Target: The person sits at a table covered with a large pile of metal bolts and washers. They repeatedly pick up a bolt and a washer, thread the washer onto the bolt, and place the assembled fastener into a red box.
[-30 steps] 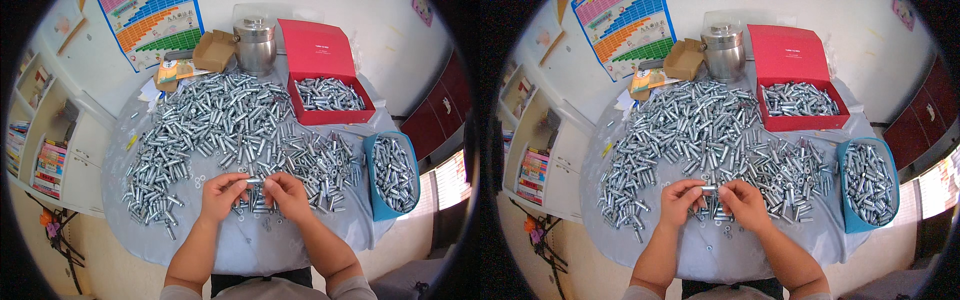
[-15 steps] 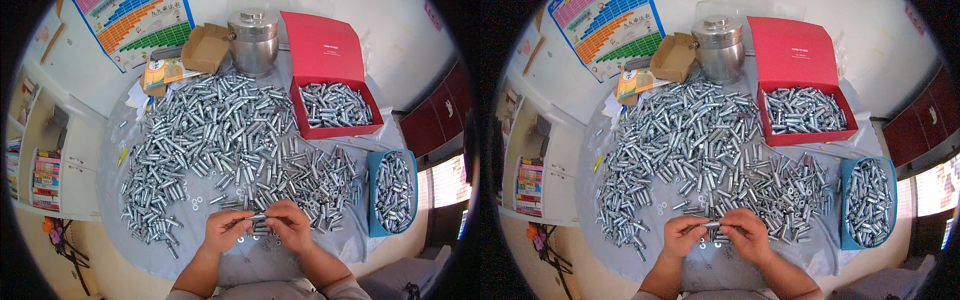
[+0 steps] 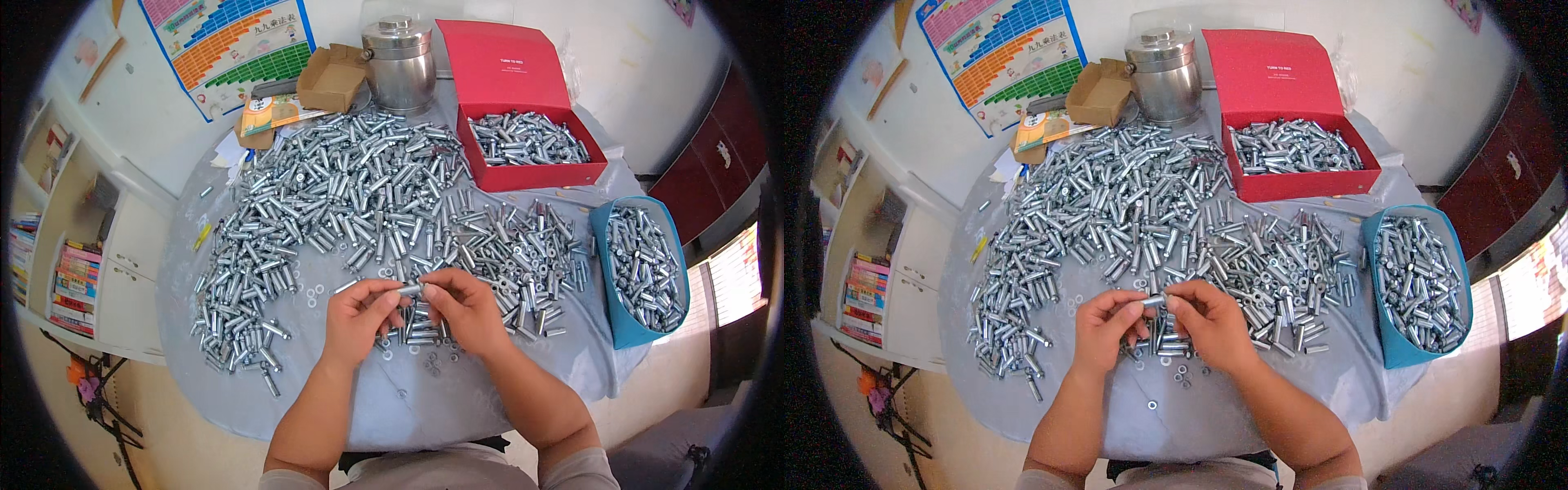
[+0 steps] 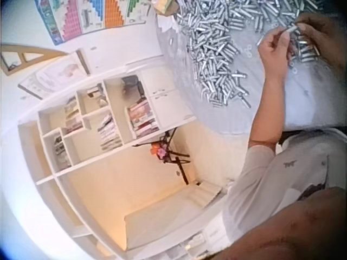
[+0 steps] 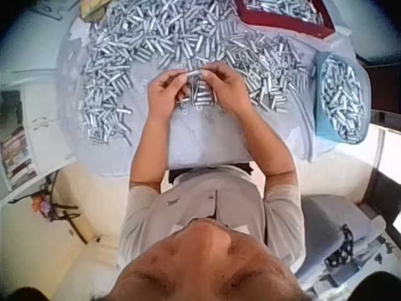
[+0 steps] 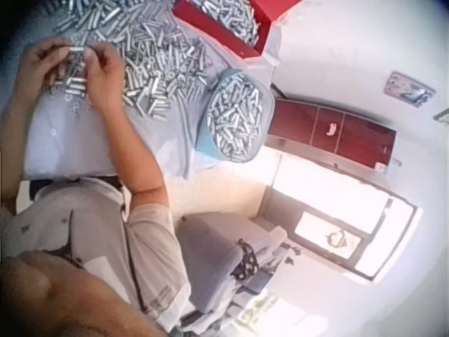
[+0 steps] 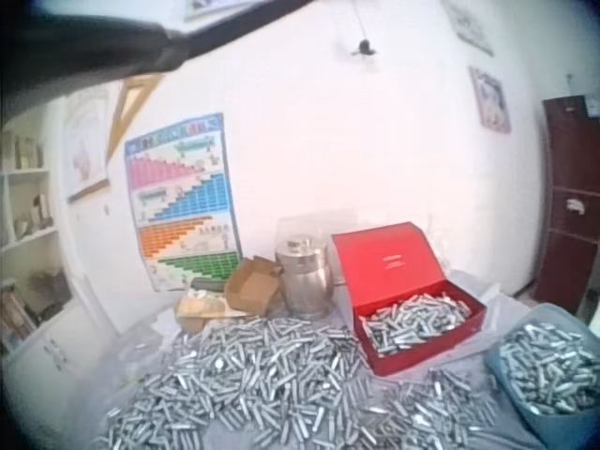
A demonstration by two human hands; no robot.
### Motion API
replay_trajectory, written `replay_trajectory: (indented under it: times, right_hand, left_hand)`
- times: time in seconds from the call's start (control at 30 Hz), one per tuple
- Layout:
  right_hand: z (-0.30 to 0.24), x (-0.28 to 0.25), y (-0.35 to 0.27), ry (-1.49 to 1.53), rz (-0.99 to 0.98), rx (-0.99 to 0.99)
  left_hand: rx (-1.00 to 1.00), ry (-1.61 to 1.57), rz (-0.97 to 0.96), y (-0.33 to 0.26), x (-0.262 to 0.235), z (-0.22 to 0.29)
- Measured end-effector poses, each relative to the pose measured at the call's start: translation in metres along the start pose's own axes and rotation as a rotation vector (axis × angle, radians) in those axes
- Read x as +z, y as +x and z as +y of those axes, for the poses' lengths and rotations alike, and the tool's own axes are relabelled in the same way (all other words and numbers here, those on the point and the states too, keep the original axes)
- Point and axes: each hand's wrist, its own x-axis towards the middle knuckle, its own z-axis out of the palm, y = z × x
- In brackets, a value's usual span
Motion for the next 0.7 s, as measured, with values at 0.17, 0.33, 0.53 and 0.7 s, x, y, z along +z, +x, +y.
replay_trajectory:
  times: [0.17,0.33,0.53,0.7]
  right_hand:
    - [-0.005,0.008,0.002,0.076,0.034,-0.102]
    - [-0.003,0.0,-0.001,-0.033,0.017,-0.035]
    - [-0.008,-0.001,-0.003,0.028,-0.005,-0.024]
    - [-0.004,-0.002,-0.003,-0.011,0.016,-0.138]
  left_hand:
    - [0.032,-0.027,0.015,0.0,0.0,0.004]
    - [0.033,-0.041,0.005,-0.001,0.003,0.007]
    - [0.069,-0.034,-0.013,-0.003,0.008,0.006]
    - [0.033,-0.023,0.034,-0.003,0.012,0.006]
